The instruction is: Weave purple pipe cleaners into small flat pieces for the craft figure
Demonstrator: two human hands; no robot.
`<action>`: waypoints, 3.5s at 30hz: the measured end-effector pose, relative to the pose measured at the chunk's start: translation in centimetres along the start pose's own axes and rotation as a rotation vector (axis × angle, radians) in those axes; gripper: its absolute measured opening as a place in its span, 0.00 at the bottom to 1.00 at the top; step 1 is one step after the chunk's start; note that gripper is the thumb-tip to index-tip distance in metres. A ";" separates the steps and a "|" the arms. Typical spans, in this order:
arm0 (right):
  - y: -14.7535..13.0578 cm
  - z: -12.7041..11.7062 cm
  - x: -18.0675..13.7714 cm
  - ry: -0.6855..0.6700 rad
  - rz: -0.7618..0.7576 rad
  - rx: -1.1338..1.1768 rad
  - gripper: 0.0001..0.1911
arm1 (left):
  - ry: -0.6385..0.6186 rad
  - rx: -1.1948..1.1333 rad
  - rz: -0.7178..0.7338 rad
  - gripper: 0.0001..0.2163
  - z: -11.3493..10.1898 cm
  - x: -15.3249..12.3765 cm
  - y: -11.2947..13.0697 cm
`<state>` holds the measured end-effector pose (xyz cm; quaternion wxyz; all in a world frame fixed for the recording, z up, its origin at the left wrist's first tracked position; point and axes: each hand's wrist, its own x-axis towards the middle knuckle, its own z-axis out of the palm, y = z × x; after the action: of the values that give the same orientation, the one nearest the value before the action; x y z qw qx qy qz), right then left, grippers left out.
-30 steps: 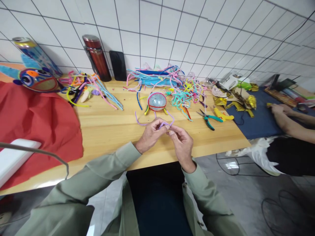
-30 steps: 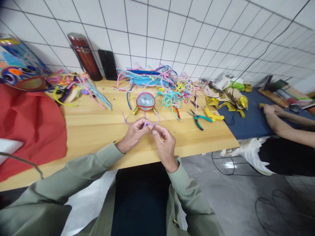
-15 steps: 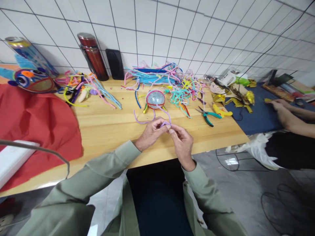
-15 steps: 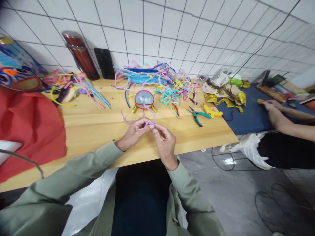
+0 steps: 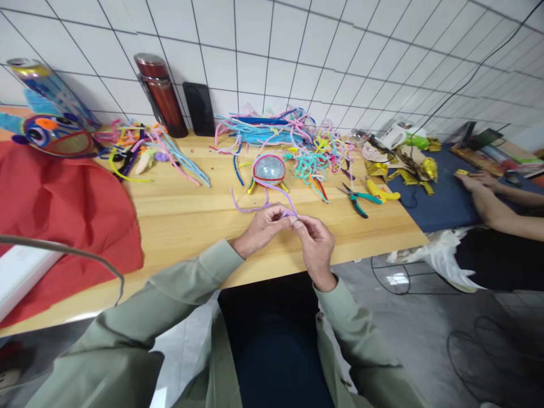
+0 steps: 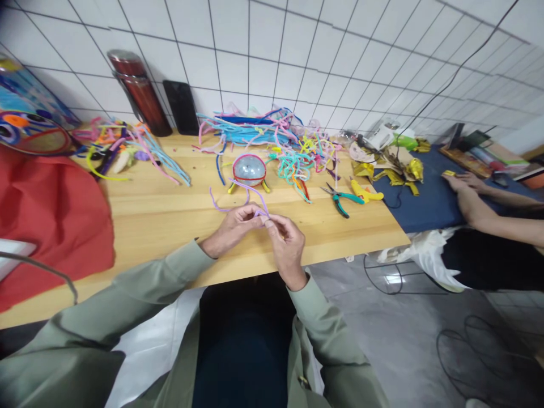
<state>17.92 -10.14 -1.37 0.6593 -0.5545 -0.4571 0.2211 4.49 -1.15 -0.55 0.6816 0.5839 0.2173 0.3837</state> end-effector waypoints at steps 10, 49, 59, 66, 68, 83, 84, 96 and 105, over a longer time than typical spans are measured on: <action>0.3 -0.3 0.0 -0.017 0.054 0.043 0.10 | -0.013 0.018 -0.115 0.22 -0.2 0.3 0.0; -2.7 -4.0 7.8 -0.657 -0.096 -0.523 0.03 | -0.177 0.139 -0.143 0.19 -0.5 0.0 1.4; -3.2 -4.2 7.3 -0.598 0.062 -0.284 0.06 | -0.140 0.154 -0.147 0.21 -0.7 0.1 1.4; -2.4 -4.3 6.2 -0.549 0.151 -0.169 0.07 | -0.107 0.140 -0.164 0.21 -0.5 0.2 1.3; -2.3 -4.0 6.0 -0.551 0.134 -0.187 0.07 | -0.117 0.139 -0.168 0.21 -0.5 0.2 1.3; -1.2 -3.3 6.9 -0.525 0.179 -0.207 0.05 | -0.223 0.184 -0.223 0.11 -1.1 0.1 1.5; -1.2 -3.2 6.9 -0.523 0.174 -0.210 0.05 | -0.219 0.192 -0.230 0.11 -1.1 0.1 1.5; -1.5 -3.4 6.4 -0.576 0.120 -0.231 0.03 | -0.265 0.168 -0.287 0.10 -1.3 0.3 1.1; -1.6 -3.3 6.2 -0.583 0.099 -0.267 0.04 | -0.300 0.139 -0.272 0.10 -1.1 0.3 1.1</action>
<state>23.31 -7.41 2.47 0.4105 -0.5711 -0.6240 0.3405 3.59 -0.20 0.31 0.7100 0.6453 0.2162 0.1810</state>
